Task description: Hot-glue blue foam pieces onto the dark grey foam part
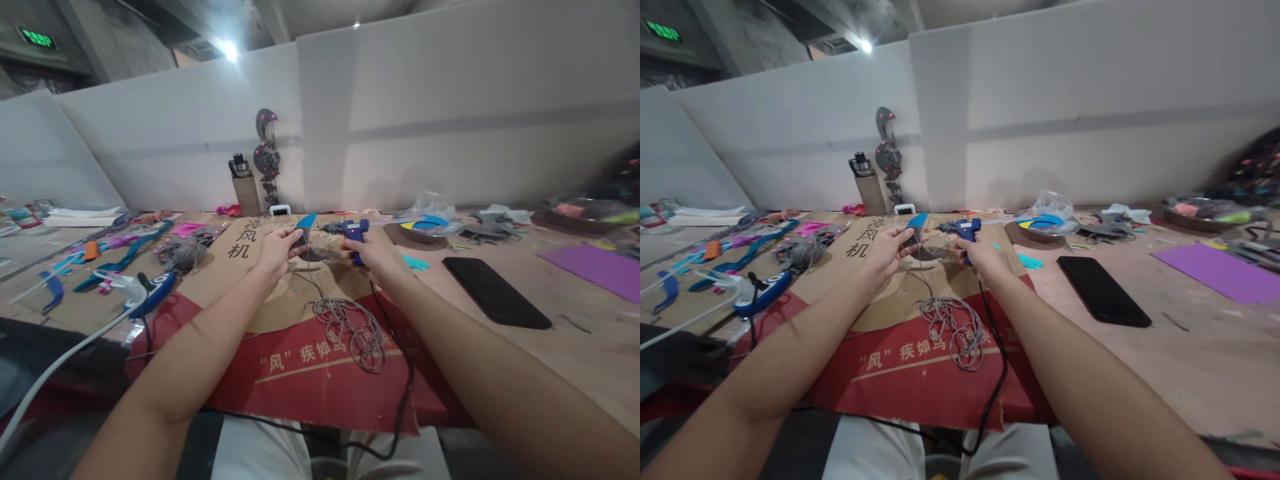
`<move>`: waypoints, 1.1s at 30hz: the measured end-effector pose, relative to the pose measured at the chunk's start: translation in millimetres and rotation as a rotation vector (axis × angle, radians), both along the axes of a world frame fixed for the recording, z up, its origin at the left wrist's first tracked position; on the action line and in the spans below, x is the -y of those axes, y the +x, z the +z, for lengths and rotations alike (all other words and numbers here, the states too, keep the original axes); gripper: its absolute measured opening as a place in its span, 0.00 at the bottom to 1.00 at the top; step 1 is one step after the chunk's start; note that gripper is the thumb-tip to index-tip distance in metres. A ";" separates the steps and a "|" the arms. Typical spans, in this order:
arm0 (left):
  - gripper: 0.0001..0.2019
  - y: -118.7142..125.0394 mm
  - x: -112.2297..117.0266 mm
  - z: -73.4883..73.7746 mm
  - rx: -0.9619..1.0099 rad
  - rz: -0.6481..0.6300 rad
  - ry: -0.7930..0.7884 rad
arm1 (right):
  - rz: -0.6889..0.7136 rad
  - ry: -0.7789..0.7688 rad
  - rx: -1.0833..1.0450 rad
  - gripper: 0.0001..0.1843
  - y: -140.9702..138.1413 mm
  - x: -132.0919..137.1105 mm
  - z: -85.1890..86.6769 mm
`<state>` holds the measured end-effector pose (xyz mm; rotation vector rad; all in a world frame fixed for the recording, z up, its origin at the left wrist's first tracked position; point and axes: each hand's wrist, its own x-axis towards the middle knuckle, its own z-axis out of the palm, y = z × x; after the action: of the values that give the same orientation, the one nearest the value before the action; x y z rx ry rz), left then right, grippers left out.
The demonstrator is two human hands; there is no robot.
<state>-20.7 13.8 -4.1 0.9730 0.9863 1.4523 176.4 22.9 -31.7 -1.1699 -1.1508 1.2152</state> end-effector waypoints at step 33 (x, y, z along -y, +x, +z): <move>0.04 -4.4 -3.4 1.7 -0.016 0.122 0.006 | 0.007 0.472 0.447 0.20 -14.9 14.5 6.4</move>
<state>-25.2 17.2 -2.4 0.9442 1.0693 1.5506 161.5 8.4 -25.3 -1.0921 -1.6665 0.6378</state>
